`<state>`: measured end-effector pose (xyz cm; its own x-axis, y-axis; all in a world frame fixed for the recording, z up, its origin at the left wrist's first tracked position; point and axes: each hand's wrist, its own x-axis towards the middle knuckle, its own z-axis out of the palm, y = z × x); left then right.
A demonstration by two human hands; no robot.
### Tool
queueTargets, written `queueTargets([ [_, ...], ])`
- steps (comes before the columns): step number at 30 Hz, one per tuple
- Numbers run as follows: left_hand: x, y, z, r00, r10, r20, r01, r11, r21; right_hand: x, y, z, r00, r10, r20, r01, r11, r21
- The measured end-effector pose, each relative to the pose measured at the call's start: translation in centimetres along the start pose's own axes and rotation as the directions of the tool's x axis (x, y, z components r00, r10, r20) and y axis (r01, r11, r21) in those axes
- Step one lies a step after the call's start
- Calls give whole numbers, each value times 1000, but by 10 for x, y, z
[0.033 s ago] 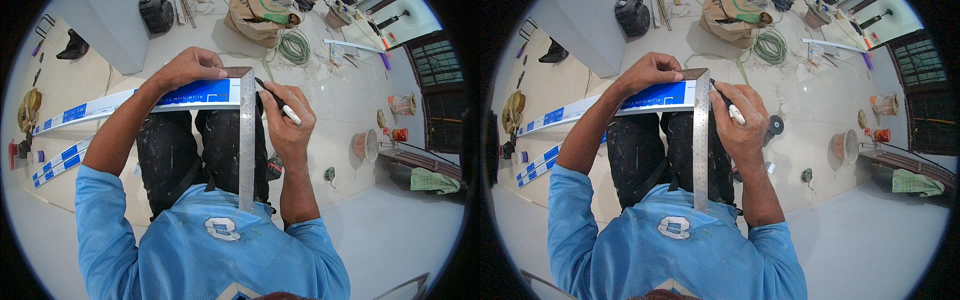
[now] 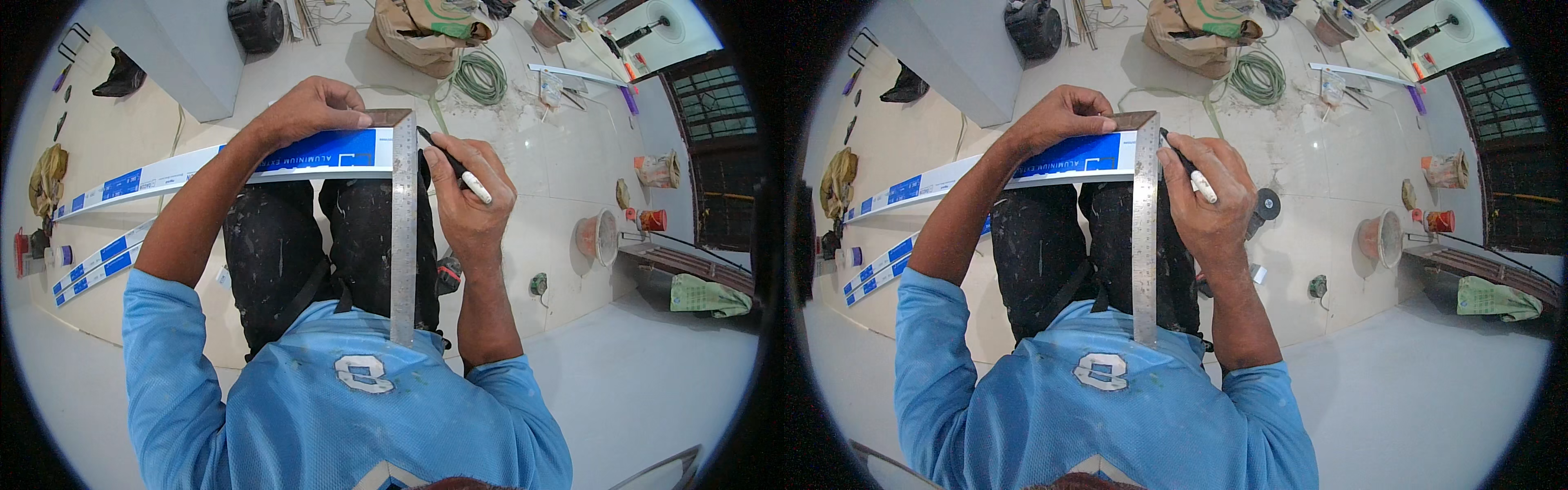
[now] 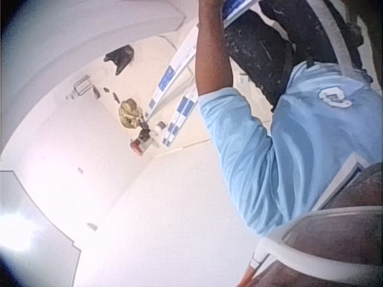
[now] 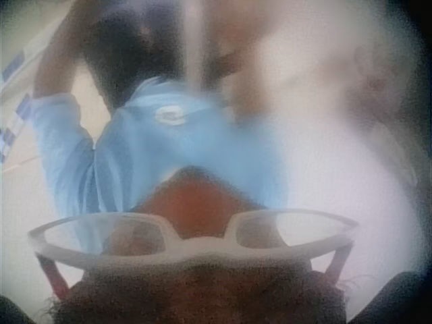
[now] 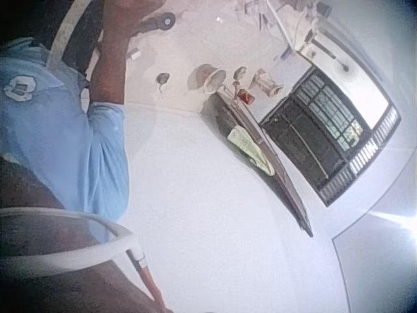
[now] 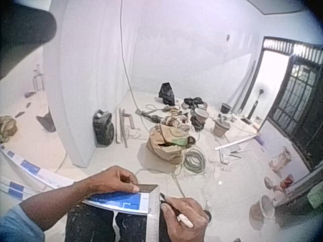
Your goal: The person measures and marks aluminum profiles using a ruler and marker, then cuts them with an angle grinder. The person repeats this process for multiple pieces, measuring, marking, and cutting each one.
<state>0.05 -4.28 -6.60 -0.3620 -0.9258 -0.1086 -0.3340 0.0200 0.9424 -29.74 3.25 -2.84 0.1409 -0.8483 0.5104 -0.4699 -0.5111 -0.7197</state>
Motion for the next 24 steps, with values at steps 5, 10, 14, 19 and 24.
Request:
queueTargets([
  [5,6,-1,-5,1000,11,-13,-11,999,39,7,3,2,1000,-8,10,8,1000,23],
  [10,6,0,-5,1000,4,-20,-4,1000,24,7,-5,-3,999,-26,37,27,999,-23],
  [14,6,-1,-3,999,2,-45,-1,1000,17,4,-13,-9,997,-56,60,60,996,-67],
  [19,7,-2,-6,1000,1,-14,0,999,36,-2,-24,-18,989,-127,81,134,987,-92],
  [24,6,3,-6,1000,-5,4,5,999,39,-13,-33,-25,972,-206,109,220,966,-134],
])
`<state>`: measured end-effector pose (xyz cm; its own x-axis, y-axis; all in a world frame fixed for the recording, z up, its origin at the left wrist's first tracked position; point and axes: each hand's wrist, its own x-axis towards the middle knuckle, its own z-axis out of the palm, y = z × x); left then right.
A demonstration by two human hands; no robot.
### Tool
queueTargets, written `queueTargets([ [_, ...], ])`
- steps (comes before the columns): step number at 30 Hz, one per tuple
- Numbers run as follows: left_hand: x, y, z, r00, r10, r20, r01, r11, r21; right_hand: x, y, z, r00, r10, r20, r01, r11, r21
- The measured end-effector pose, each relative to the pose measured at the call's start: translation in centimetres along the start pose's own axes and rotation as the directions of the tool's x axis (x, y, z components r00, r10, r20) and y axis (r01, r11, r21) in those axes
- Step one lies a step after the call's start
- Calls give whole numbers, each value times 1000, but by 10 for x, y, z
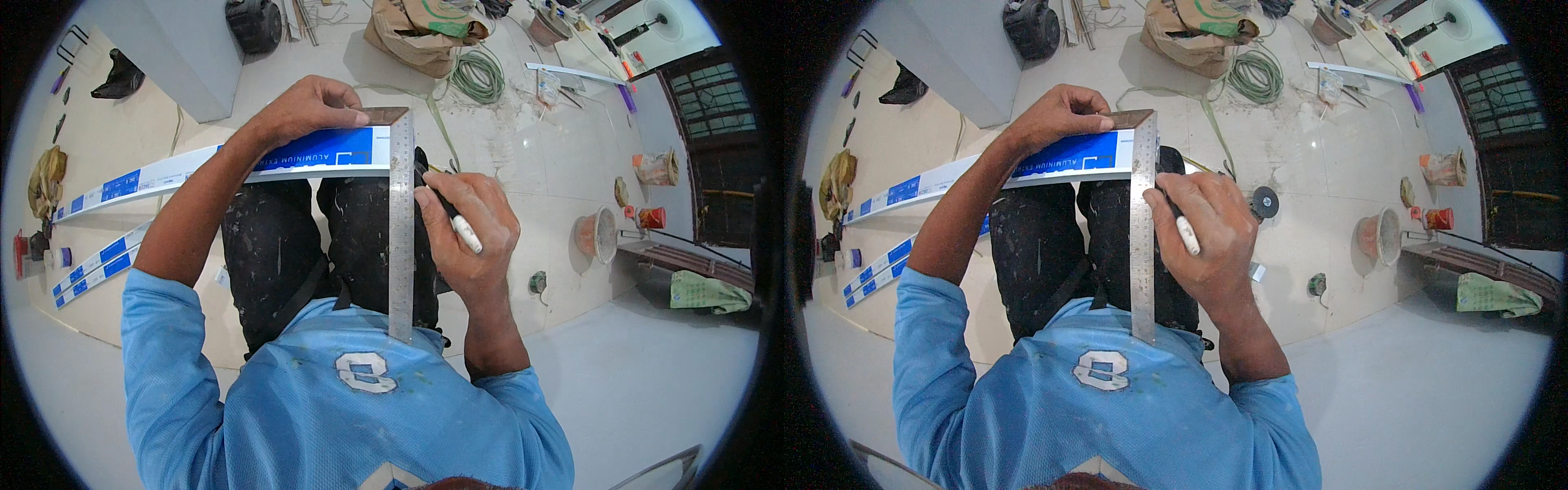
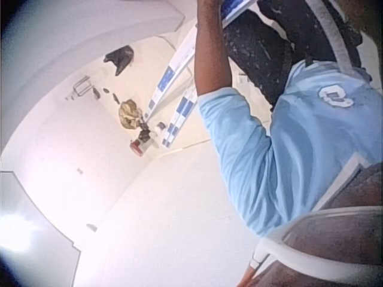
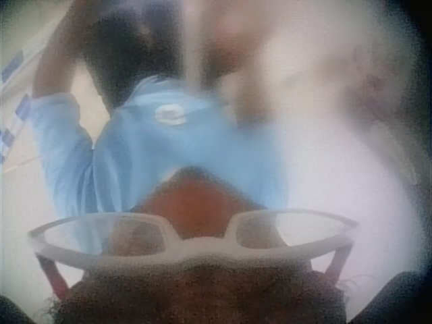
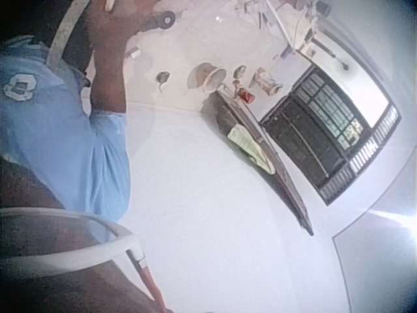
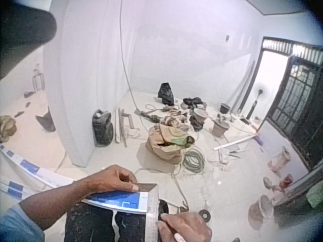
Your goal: The person measures and marks aluminum profiles using a ruler and marker, then cuts them with an angle grinder. The person repeats this process for multiple pieces, measuring, marking, and cutting each one.
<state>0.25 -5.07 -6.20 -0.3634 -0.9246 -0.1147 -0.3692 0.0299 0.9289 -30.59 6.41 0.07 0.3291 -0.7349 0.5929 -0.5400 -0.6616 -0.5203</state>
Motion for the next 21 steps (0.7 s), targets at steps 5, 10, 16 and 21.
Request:
queueTargets([
  [5,1,-4,-1,1000,-1,2,1,1000,-26,-12,-13,-10,999,-1,53,2,1000,-11],
  [10,-1,-1,-1,1000,5,-13,-4,1000,19,-23,-16,-16,996,89,26,-87,993,-83],
  [16,0,-2,0,1000,-18,18,18,999,-33,-29,-10,8,872,423,248,-440,898,15],
  [21,-7,10,-4,995,-64,-71,65,998,-1,-35,8,14,800,574,174,-598,737,315],
])
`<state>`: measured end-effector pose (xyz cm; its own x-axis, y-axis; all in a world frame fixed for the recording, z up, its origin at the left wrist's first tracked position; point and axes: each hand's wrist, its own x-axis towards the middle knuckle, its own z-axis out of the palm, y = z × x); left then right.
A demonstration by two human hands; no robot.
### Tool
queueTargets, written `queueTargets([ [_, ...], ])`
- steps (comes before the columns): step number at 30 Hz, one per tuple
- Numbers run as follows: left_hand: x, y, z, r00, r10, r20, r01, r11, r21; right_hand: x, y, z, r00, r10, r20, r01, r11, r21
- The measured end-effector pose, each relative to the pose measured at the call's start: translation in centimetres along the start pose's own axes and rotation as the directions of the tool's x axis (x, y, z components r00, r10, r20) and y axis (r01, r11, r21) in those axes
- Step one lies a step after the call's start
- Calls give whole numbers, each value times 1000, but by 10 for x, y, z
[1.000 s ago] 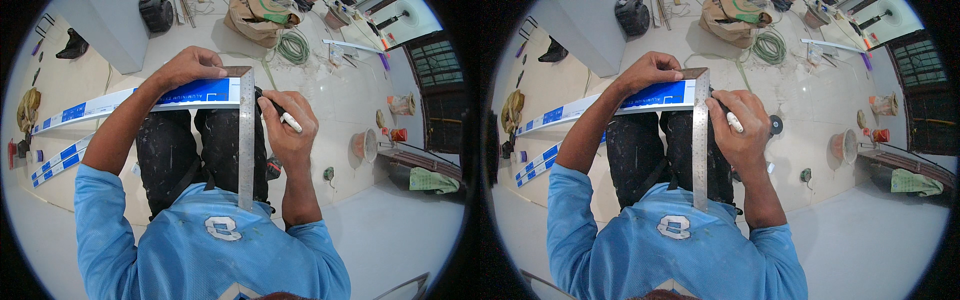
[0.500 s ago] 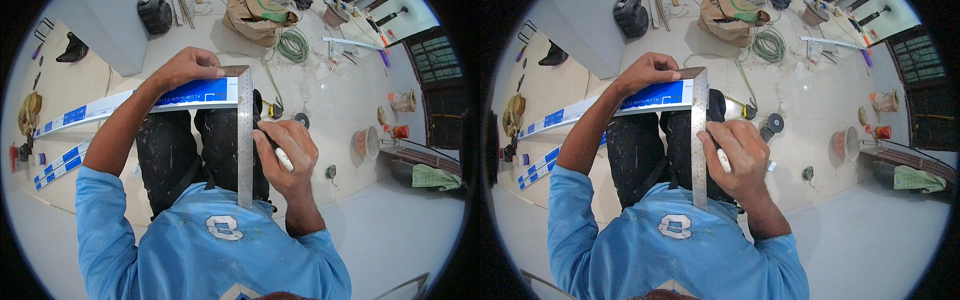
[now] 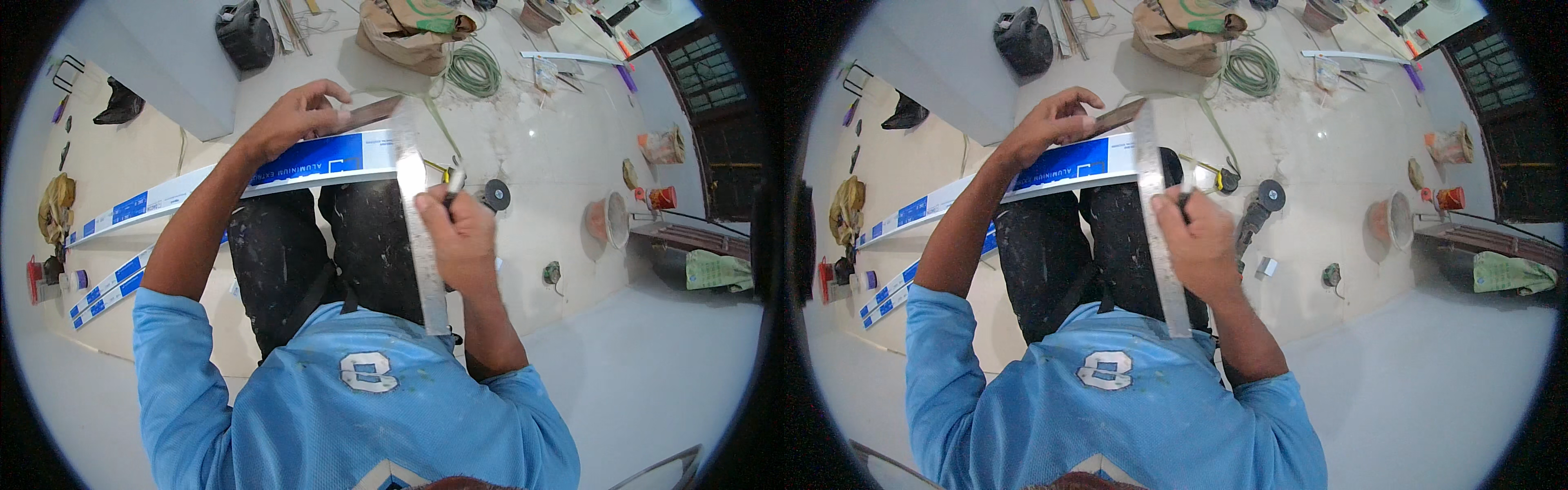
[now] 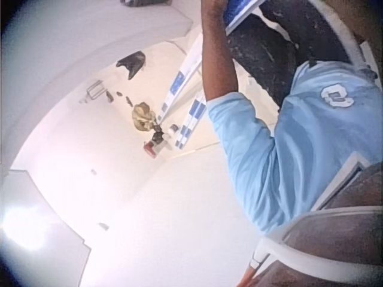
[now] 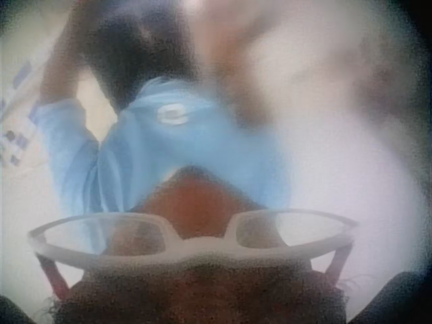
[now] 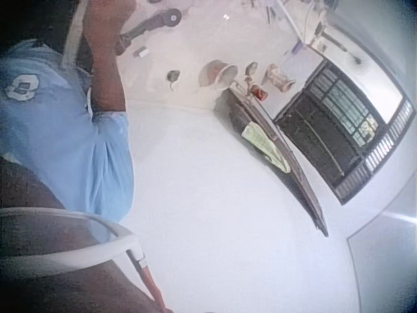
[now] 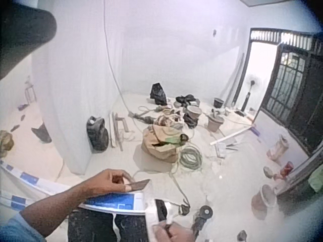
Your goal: The person measures and marks aluminum profiles using a ruler and marker, then cuts them with an angle grinder. The person repeats this process for multiple pieces, measuring, marking, and cutting each one.
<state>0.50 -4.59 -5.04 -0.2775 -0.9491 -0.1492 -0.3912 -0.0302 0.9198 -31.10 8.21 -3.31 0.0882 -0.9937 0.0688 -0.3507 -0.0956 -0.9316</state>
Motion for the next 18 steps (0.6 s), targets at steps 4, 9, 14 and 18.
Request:
queueTargets([
  [4,-17,-18,-6,978,189,-87,-182,980,79,7,10,-37,986,-18,-166,44,987,155],
  [9,-66,6,16,935,352,27,-276,681,678,17,25,-70,951,-54,-303,89,991,100],
  [14,-61,16,1,970,229,76,-237,846,478,9,9,-56,966,-44,-255,71,993,97],
  [18,-42,15,-13,996,51,79,-72,956,285,1,-1,-28,988,-104,-118,110,993,42],
])
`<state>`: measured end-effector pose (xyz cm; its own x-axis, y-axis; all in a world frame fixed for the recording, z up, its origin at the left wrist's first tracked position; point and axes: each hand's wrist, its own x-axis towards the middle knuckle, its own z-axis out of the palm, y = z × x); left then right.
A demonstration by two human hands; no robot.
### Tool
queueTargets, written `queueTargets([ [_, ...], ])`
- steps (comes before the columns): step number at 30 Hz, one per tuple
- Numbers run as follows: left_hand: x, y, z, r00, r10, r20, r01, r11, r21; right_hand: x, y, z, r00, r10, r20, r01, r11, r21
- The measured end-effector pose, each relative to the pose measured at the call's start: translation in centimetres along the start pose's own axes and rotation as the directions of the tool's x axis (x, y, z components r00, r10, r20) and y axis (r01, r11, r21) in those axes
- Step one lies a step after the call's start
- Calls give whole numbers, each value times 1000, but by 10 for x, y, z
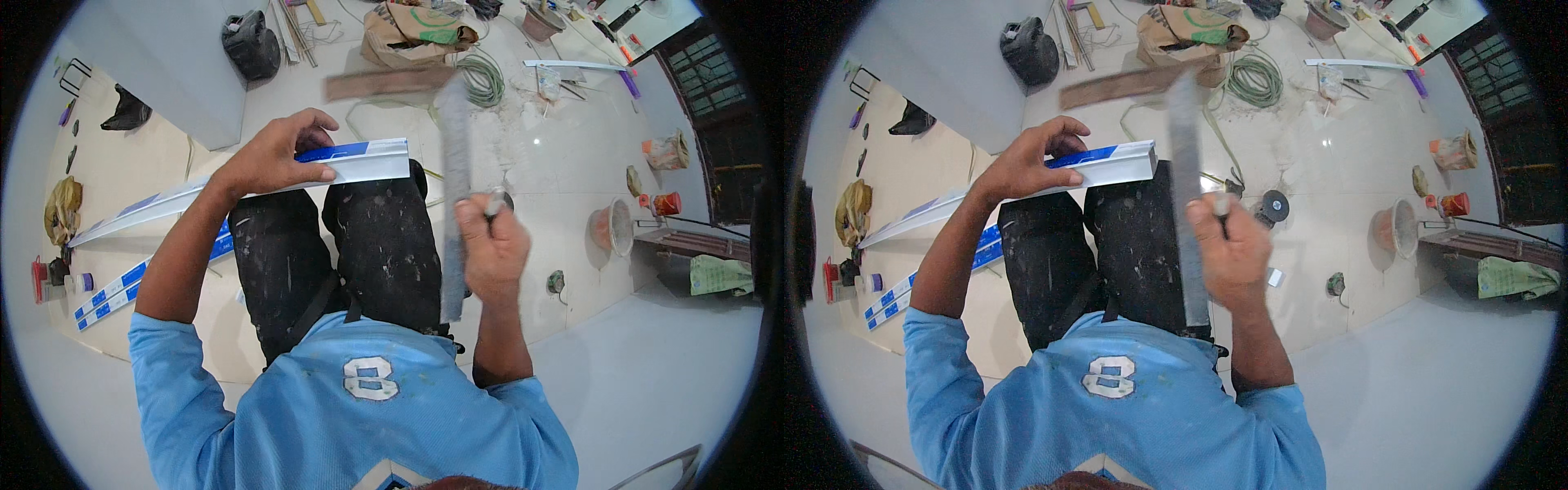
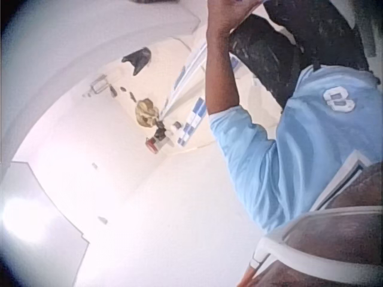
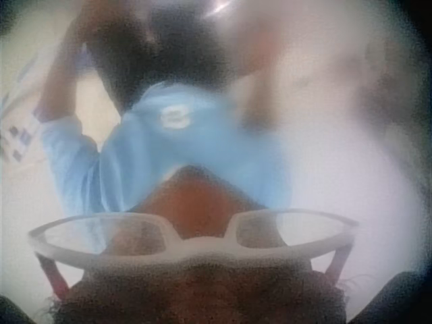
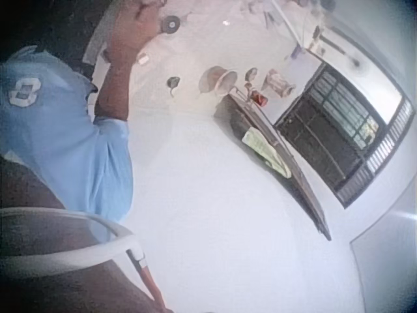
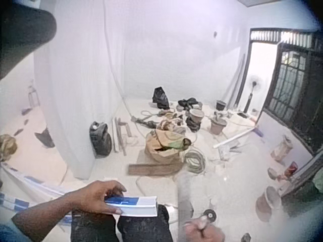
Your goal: The person measures and marks aluminum profiles using a ruler and marker, then cuts them with an angle grinder. The person repeats this process for multiple pieces, measuring, marking, and cutting each one.
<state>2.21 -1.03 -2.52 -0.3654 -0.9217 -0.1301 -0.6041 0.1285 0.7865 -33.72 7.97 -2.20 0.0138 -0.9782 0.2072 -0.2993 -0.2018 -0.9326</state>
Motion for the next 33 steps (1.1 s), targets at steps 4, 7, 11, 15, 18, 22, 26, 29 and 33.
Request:
queueTargets([
  [4,19,-18,-14,997,-21,70,33,985,-169,-4,-3,30,986,-1,164,5,1000,-25],
  [7,34,-23,-22,991,-15,137,37,986,-164,-4,0,48,985,54,166,-62,997,43],
  [11,40,-33,-26,985,59,161,-10,957,-288,-1,1,52,980,99,171,-97,995,-19],
  [15,43,-48,-29,978,123,170,-37,898,-439,1,0,55,989,47,140,-41,998,-46],
  [18,47,-44,-27,984,67,163,21,875,-484,0,1,53,987,53,154,-36,993,-115],
  [22,52,-44,-24,983,95,160,-39,946,-323,-5,-1,50,975,120,186,-90,983,-160],
  [26,50,-38,-17,991,56,118,-25,967,-254,-12,-7,50,981,119,151,-109,991,-72],
  [29,48,-34,-14,996,35,86,-16,976,-216,-16,8,51,980,131,152,-140,989,44],
  [33,47,-29,-13,998,-15,64,23,991,-134,-18,12,50,982,94,164,-103,994,46],
])
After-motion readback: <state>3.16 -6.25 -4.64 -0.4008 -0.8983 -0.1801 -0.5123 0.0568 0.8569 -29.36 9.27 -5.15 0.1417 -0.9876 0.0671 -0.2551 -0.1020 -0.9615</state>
